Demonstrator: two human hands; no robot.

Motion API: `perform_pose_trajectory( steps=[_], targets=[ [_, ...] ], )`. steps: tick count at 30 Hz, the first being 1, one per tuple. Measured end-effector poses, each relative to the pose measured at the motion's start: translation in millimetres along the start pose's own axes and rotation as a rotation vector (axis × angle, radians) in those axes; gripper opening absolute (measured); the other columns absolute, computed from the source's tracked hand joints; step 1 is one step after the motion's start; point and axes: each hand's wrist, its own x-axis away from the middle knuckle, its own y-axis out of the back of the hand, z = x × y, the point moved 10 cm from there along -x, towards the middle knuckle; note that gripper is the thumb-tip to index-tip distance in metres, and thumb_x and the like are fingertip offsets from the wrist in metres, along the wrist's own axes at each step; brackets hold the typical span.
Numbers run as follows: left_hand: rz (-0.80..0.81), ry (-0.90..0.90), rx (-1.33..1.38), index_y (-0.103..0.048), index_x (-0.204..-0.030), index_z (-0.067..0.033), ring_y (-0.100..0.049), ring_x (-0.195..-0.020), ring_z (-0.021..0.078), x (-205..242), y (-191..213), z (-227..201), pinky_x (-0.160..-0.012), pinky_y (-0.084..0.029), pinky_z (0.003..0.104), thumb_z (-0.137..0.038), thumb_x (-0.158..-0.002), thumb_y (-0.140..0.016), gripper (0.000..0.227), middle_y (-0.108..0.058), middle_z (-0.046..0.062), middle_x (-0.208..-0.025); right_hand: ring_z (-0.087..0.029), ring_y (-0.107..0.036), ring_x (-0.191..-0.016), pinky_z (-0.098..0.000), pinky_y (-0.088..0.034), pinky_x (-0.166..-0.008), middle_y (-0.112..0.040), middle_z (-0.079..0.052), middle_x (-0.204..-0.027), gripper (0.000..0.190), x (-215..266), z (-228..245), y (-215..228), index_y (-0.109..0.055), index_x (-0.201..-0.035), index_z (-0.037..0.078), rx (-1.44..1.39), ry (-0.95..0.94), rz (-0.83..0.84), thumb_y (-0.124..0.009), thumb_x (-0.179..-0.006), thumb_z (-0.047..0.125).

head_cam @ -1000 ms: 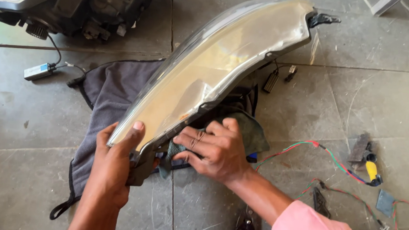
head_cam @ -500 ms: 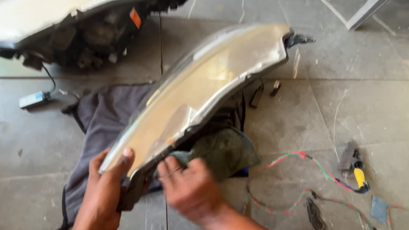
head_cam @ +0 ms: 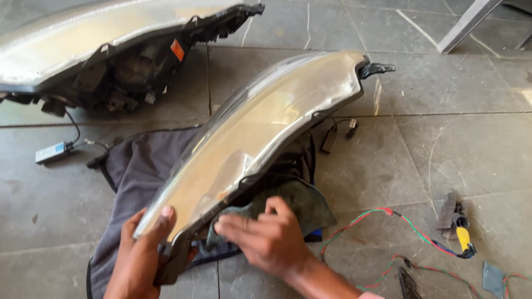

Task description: Repairing a car headlight assembly using a soldering iron and screwdriver.

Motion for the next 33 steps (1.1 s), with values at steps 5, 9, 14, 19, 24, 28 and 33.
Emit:
perform_pose_trajectory(
  steps=[5,9,14,19,24,28,33],
  targets=[
    [-0.016,-0.042,0.003,-0.034,-0.148,-0.0157,-0.070,-0.079,0.0378,3.3,1.4,-4.4,-0.059,-0.059,0.046,-0.047,-0.081,-0.074,0.084,-0.060,0.020,-0.130,-0.014,-0.070,-0.071,-0.0333,-0.052,-0.067,-0.082,-0.004,-0.105,0.023,36.9,-12.5,30.1,-0.080,-0.098,0.014,-0.040,-0.183,-0.161,-0.070,-0.083,0.000],
    [-0.040,0.008,-0.016,-0.034,-0.148,-0.0189,-0.069,-0.081,0.0409,9.9,2.5,-3.7,-0.058,-0.058,0.046,-0.047,-0.080,-0.074,0.084,-0.057,0.022,-0.131,-0.019,-0.076,-0.094,-0.0321,-0.060,-0.084,-0.078,-0.011,-0.105,0.024,77.8,-87.4,58.8,-0.075,-0.106,0.000,-0.099,-0.496,-0.367,-0.063,-0.088,-0.011],
    [-0.023,-0.040,-0.007,-0.033,-0.147,-0.0173,-0.072,-0.091,0.0366,1.4,3.0,0.4,-0.060,-0.064,0.046,-0.047,-0.081,-0.074,0.084,-0.054,0.022,-0.133,-0.013,-0.069,-0.085,-0.0282,-0.060,-0.078,-0.072,-0.010,-0.098,0.020,139.2,-222.7,113.4,-0.072,-0.106,-0.004,-0.343,-0.947,-0.750,-0.058,-0.095,-0.013],
    [-0.042,-0.008,0.001,-0.032,-0.148,-0.0202,-0.070,-0.075,0.0362,1.6,2.5,2.9,-0.053,-0.059,0.042,-0.047,-0.081,-0.074,0.084,-0.061,0.022,-0.126,-0.009,-0.067,-0.088,-0.0256,-0.055,-0.080,-0.072,-0.006,-0.105,0.016,97.4,-189.0,127.1,-0.070,-0.108,0.000,-0.194,-0.888,-0.670,-0.063,-0.096,-0.007],
    [-0.037,0.015,-0.041,-0.034,-0.152,-0.0214,-0.070,-0.063,0.0346,1.3,2.3,7.4,-0.043,-0.045,0.037,-0.046,-0.086,-0.073,0.080,-0.069,0.028,-0.116,-0.014,-0.069,-0.070,-0.0312,-0.058,-0.062,-0.077,-0.009,-0.087,0.027,77.3,-114.0,4.3,-0.078,-0.108,0.006,-0.608,-1.285,-0.213,-0.075,-0.083,0.016],
    [-0.054,0.009,-0.043,-0.036,-0.146,-0.0232,-0.071,-0.060,0.0312,-0.1,6.8,10.7,-0.041,-0.046,0.034,-0.049,-0.082,-0.072,0.078,-0.068,0.021,-0.110,-0.015,-0.069,-0.078,-0.0332,-0.059,-0.068,-0.074,-0.006,-0.091,0.034,71.3,-59.4,-73.6,-0.070,-0.114,0.008,-1.065,-1.510,-0.100,-0.075,-0.081,0.018],
    [-0.039,-0.035,-0.014,-0.037,-0.141,-0.0196,-0.068,-0.056,0.0301,9.6,1.3,-0.3,-0.038,-0.045,0.033,-0.050,-0.079,-0.073,0.078,-0.067,0.018,-0.105,-0.016,-0.068,-0.078,-0.0363,-0.061,-0.073,-0.072,-0.004,-0.088,0.022,72.0,-42.8,-98.0,-0.070,-0.101,0.001,-1.242,-1.585,-0.212,-0.072,-0.084,0.015]
  ],
)
